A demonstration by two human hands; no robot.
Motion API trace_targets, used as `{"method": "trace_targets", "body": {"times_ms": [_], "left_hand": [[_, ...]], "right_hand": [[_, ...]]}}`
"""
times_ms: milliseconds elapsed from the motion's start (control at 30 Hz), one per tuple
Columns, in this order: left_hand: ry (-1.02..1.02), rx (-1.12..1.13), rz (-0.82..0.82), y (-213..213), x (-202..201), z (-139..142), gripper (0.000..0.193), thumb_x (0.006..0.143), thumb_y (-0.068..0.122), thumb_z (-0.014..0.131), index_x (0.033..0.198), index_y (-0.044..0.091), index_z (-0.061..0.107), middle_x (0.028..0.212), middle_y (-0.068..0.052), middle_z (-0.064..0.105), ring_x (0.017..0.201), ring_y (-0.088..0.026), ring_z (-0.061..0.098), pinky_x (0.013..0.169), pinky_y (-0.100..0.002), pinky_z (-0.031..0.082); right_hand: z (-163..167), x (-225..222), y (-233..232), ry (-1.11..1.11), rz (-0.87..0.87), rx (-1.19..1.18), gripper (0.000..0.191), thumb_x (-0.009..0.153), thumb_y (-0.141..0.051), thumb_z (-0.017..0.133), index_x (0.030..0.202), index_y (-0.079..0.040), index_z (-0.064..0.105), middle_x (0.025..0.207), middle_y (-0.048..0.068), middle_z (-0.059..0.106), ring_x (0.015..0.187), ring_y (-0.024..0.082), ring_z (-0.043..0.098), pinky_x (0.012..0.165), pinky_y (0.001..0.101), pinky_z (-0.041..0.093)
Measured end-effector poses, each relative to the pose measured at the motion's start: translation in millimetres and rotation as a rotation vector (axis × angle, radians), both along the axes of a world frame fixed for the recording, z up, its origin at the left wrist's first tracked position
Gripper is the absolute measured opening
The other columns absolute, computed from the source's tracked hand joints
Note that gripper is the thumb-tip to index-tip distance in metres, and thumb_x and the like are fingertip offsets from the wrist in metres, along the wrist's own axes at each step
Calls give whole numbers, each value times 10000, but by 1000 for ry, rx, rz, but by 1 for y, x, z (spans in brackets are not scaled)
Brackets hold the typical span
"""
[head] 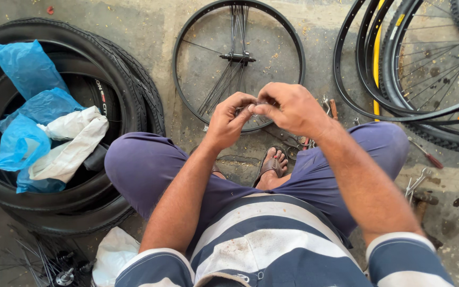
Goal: The person sits on the floor of a bicycle workshop and laces a bicycle wheel. They thread spokes through the hub, unwrap plastic wrapping from a wheel rim, and insert spoke nipples into the rim by hand.
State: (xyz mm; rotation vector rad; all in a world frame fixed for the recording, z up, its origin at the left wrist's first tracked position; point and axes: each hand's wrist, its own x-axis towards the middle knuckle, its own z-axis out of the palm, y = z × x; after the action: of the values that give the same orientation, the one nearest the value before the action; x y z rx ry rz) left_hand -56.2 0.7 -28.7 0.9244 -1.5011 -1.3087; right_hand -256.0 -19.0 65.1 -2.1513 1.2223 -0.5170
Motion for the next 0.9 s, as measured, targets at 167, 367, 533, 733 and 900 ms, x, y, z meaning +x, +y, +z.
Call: {"method": "trace_targets", "body": {"times_ms": [167,367,533,733,900], "left_hand": [[-257,-114,16,5,-6,15,124,993,117,655,1071,31,700,959,-115,678,862,-275,685,753,-344,530],[-327,-137,30,10,-6,8,109,969,117,653,1026,33,694,947,-114,692,881,-297,682,759,-360,531],[-13,205,17,11,-8,-20,151,999,145,633,1012,6,693,864,-41,683,808,-117,611,737,-301,515],[480,531,-59,7,-17,-36,189,1037,185,624,1037,3,673,937,-1,667,860,-78,587,791,-265,493],[471,549,-145,6,-9,-21,199,1017,195,676,1106,17,665,1010,-3,668,926,-52,599,822,-247,512]], "right_hand": [[-5,-5,-8,471,266,-240,282,919,-341,683,874,-63,668,853,122,690,863,337,691,719,465,548],[-8,-4,-4,464,410,-362,127,835,-214,650,784,-97,655,779,66,654,804,279,669,720,414,533],[0,3,12,365,410,-643,99,800,-162,648,754,-76,634,729,52,595,722,228,612,654,363,480],[3,2,16,258,408,-855,89,879,-121,687,855,-37,671,758,47,573,689,208,590,627,351,476],[-3,-5,12,-55,160,-428,97,990,-116,708,958,-35,664,880,114,674,826,304,678,727,410,549]]}}
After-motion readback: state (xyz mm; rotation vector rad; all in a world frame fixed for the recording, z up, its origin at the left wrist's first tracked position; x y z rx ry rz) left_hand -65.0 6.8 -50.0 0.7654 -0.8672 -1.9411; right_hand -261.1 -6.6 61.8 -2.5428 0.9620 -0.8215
